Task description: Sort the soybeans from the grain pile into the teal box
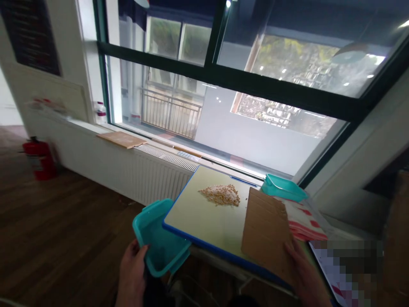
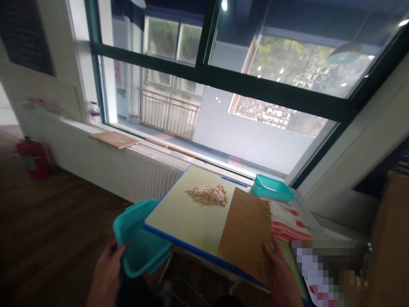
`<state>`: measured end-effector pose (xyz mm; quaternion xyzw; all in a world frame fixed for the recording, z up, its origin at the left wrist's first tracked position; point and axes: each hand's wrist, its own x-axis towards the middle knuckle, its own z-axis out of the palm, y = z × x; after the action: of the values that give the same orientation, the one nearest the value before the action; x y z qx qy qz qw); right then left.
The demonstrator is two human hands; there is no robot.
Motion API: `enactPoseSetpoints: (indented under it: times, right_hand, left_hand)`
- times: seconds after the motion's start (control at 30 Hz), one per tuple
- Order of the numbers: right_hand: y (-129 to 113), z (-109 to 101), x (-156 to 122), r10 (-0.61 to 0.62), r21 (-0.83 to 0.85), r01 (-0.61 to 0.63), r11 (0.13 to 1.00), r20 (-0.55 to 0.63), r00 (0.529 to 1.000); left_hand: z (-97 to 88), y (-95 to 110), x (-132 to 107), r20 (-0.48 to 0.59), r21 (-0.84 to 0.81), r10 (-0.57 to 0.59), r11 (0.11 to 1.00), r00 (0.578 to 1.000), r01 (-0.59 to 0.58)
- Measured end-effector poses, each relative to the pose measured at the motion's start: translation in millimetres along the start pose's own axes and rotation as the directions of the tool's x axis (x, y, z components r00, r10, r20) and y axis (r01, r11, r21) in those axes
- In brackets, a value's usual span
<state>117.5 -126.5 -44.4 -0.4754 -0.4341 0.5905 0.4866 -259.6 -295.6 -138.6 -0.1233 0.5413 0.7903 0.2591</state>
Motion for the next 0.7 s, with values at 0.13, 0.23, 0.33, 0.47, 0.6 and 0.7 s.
enactPoseSetpoints:
  times: [0.13,0.23,0.33,0.47,0.6,0.7]
  right_hand:
    - [-44,36,20,-0.159,-0.047,0.160,0.986,0.029,0.987]
    - [-95,73,60,-0.515,-0.329,0.493,0.805,0.025,0.857]
    - [-130,106,110,-0.718,-0.816,0.520,0.253,0.202,0.666]
    - [-130,136,163,-0.430,-0.882,0.384,-0.272,0.468,0.772]
    - [-112,151,191,-0.268,-0.824,0.448,-0.346,0.544,0.795]
    - [-103,158,202,-0.242,-0.809,0.484,-0.334,0.570,0.785]
  left_hand:
    - [-6.3,2,10,0.165,-0.075,-0.084,0.992,0.983,0.097]
    - [-10.9,1,15,0.224,-0.060,-0.090,0.993,0.970,0.106]
    - [-14.5,-1,15,0.223,-0.043,-0.108,0.992,0.969,0.121]
    - [-15.0,-1,14,0.222,-0.054,-0.145,0.986,0.964,0.160]
    - [-12.7,1,14,0.225,-0.071,-0.182,0.977,0.957,0.202]
    - [-11.5,3,15,0.218,-0.067,-0.205,0.972,0.954,0.224]
